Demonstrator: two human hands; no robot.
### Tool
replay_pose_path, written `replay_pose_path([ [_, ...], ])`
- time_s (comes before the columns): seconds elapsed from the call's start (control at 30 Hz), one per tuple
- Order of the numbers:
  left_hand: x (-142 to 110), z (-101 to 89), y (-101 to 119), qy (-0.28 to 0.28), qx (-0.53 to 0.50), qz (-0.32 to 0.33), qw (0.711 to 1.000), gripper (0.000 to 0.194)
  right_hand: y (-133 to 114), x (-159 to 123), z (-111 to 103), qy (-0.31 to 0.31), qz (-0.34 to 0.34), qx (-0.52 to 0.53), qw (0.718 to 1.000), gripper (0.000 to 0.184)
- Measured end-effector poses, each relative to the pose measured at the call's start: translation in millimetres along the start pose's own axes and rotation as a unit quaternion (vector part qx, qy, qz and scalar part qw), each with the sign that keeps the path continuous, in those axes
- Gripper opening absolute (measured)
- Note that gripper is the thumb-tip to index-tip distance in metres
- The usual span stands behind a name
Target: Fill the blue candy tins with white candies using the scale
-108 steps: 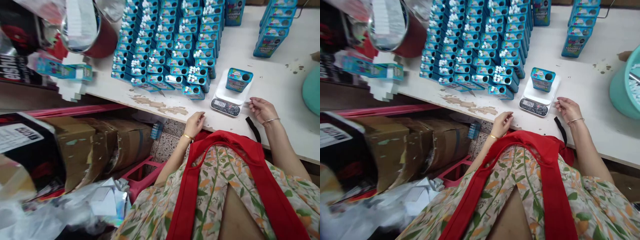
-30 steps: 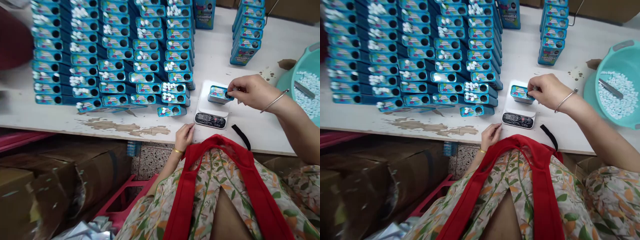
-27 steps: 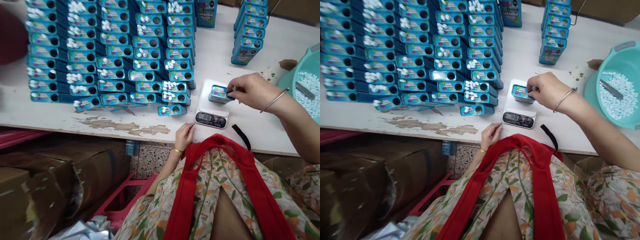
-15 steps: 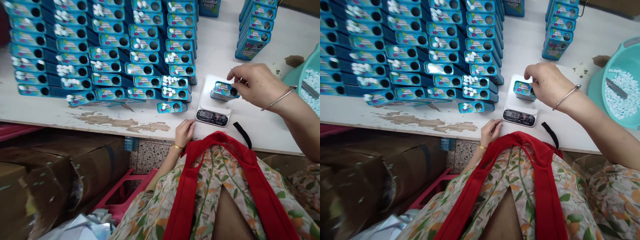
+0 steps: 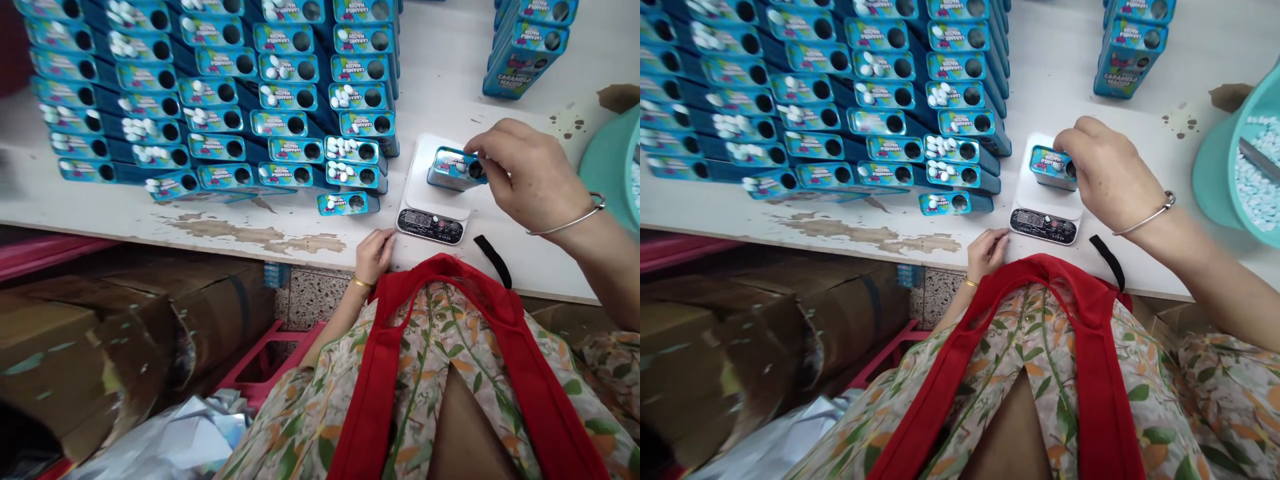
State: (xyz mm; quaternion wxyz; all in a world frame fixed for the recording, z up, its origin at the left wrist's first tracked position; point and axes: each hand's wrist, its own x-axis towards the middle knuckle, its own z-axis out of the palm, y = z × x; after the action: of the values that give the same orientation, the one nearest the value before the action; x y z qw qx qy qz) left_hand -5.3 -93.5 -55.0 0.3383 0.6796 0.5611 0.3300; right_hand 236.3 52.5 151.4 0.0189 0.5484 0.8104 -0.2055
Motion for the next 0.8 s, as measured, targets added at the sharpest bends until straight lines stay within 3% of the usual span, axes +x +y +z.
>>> replay_pose_path([
  [0.27,2,0.2,4,0.013,-0.018,0.015,1.000,0.029,9,-7,10,0.114,-0.029,0.066,0.991,0.026],
  [0.47,14,0.9,25,0.046,0.010,0.073,0.996,0.028,24,-10,26,0.203,-0.077,0.130,0.967,0.018],
  [0.63,52,4.4,59,0.109,0.141,0.142,0.974,0.043,30,-32,33,0.271,-0.027,0.146,0.951,0.018],
  [0.73,86,8.2,82,0.089,0.163,0.147,0.972,0.062,36,-50,54,0.315,0.010,0.168,0.934,0.016],
  [0.8,106,12.2,96,0.066,0.157,0.156,0.973,0.066,39,-61,72,0.309,0.016,0.188,0.932,0.016],
])
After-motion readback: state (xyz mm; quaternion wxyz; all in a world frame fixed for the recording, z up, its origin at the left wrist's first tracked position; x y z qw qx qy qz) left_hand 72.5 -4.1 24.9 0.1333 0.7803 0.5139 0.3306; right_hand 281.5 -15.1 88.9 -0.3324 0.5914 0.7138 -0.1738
